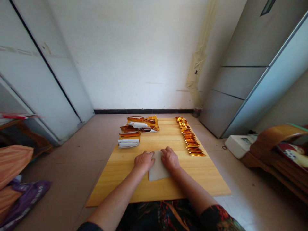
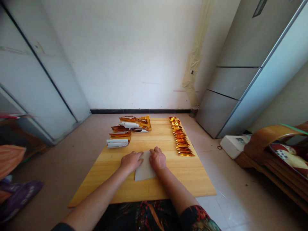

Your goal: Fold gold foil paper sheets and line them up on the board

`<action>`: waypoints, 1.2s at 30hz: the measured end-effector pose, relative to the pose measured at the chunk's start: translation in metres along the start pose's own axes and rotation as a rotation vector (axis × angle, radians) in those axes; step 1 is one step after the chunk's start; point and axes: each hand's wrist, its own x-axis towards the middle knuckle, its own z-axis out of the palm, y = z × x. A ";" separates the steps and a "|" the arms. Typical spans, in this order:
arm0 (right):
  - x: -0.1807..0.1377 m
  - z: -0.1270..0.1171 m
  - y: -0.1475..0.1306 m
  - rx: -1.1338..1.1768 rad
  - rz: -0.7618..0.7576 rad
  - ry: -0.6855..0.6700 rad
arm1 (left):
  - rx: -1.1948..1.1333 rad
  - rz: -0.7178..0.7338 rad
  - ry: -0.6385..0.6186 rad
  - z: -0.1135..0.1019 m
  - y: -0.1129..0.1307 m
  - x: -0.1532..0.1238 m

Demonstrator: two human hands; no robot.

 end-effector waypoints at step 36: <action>-0.032 0.008 0.039 0.367 -0.549 -0.117 | 0.110 0.301 0.136 0.021 -0.018 -0.008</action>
